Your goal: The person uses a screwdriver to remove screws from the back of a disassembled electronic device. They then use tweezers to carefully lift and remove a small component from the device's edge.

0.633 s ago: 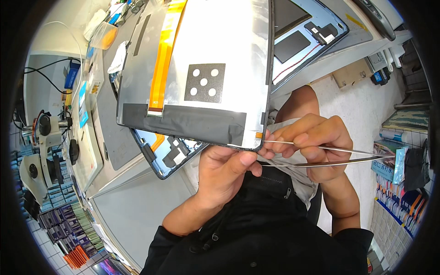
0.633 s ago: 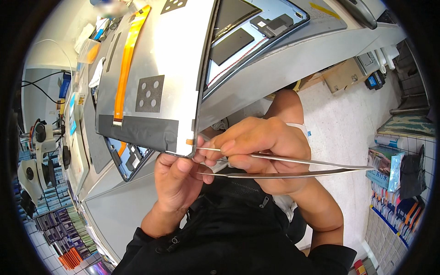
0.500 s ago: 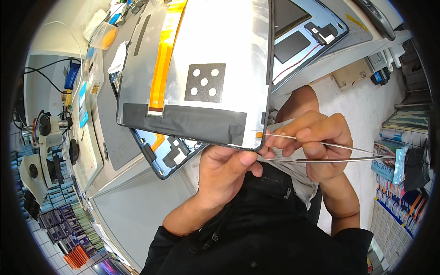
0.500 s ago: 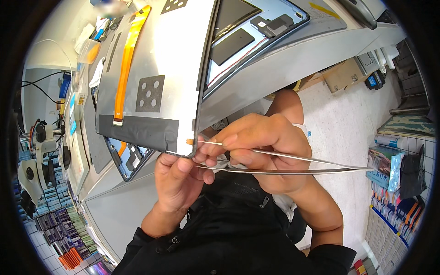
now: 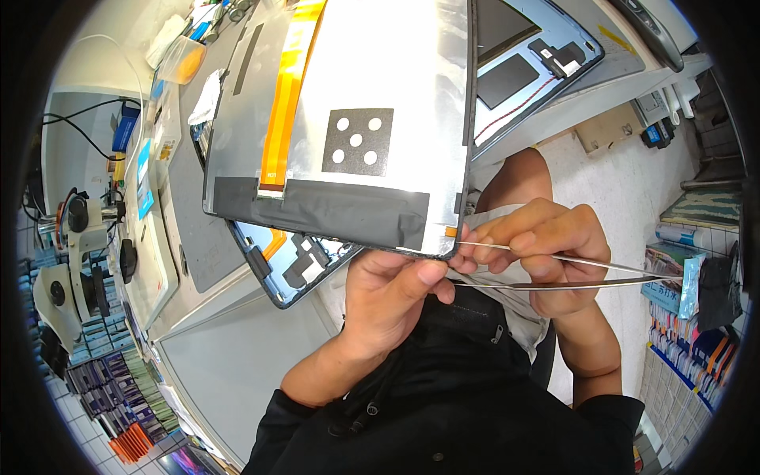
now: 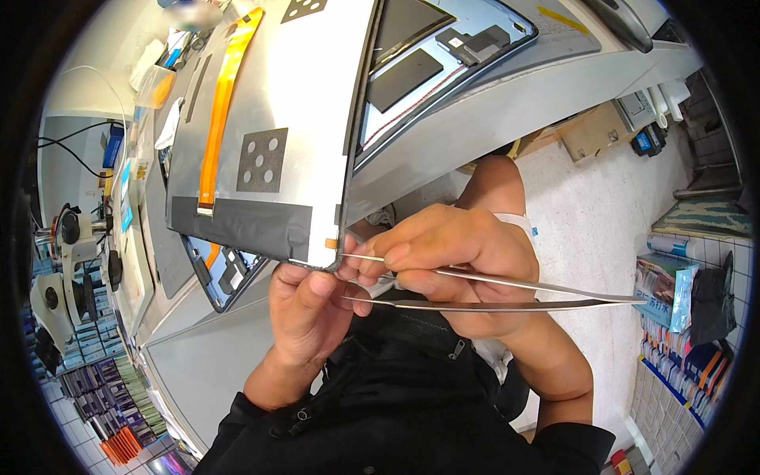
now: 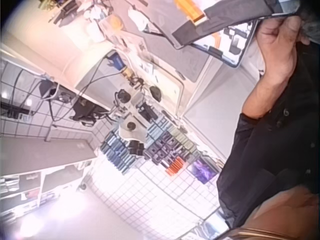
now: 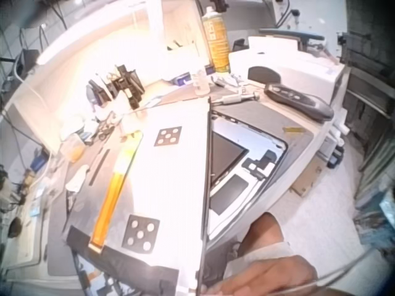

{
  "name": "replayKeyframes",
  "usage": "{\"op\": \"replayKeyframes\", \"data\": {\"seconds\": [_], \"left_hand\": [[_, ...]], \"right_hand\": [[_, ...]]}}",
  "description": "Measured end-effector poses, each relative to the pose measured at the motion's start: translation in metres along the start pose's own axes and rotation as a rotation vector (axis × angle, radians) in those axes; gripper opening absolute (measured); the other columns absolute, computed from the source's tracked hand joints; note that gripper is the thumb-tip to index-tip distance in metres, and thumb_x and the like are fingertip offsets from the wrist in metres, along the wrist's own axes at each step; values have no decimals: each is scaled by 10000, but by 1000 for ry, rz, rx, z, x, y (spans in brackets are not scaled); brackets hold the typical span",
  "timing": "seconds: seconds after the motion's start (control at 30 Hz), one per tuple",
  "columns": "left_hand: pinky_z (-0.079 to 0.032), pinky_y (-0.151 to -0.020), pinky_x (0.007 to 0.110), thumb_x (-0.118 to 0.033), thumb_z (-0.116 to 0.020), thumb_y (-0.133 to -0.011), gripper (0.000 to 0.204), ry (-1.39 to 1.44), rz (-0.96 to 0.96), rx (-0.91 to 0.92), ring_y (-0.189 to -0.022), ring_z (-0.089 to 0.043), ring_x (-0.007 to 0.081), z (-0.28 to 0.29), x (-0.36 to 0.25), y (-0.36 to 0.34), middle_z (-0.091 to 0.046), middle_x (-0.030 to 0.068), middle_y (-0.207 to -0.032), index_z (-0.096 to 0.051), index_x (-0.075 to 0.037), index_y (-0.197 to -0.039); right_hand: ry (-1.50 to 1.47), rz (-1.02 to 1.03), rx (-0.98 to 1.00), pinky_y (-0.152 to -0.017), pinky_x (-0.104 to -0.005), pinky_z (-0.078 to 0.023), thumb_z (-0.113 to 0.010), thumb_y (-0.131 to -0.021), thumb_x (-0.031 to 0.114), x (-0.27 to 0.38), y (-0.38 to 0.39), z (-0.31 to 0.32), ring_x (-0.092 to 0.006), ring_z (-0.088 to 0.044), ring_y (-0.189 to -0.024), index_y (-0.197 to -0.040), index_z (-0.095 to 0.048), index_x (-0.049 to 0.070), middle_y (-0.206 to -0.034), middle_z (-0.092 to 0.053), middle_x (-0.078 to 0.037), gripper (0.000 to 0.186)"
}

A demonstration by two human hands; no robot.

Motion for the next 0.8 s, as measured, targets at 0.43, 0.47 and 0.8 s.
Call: {"op": "replayKeyframes", "data": {"seconds": [0.43, 0.47, 0.8], "left_hand": [[-564, -661, 266, -171, -656, -934, 348, 105, -2, 78, -977, -663, 216, -3, 1, 0, -662, 154, -1131, -616, 37, -1211], [-581, -634, 281, -213, -682, -918, 381, 54, 3, 28, -929, -669, 215, -3, -1, 0, -666, 134, -1063, -613, 36, -1198], [-545, -678, 249, -128, -634, -948, 327, 177, -8, 119, -1005, -662, 212, -3, 1, 0, -679, 169, -1137, -618, 64, -1213]], "right_hand": [[95, 89, 71, -667, -355, -608, -569, -993, 173, 3, -3, -4, -334, -708, -838, -1046, -518, -3, -929, -648, -260, 190], [99, 87, 69, -668, -355, -608, -569, -994, 173, 3, -3, -4, -333, -708, -837, -1045, -517, -4, -929, -648, -259, 191], [93, 65, 57, -700, -398, -608, -567, -995, 165, 5, -4, -5, -334, -704, -833, -1042, -521, -10, -911, -644, -250, 188]]}}
Point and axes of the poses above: each hand's wrist, its own y-axis away from the middle knuckle, its own z-axis out of the back of the hand, x = y × z, the point moved 8 cm from there along -y, towards the middle knuckle
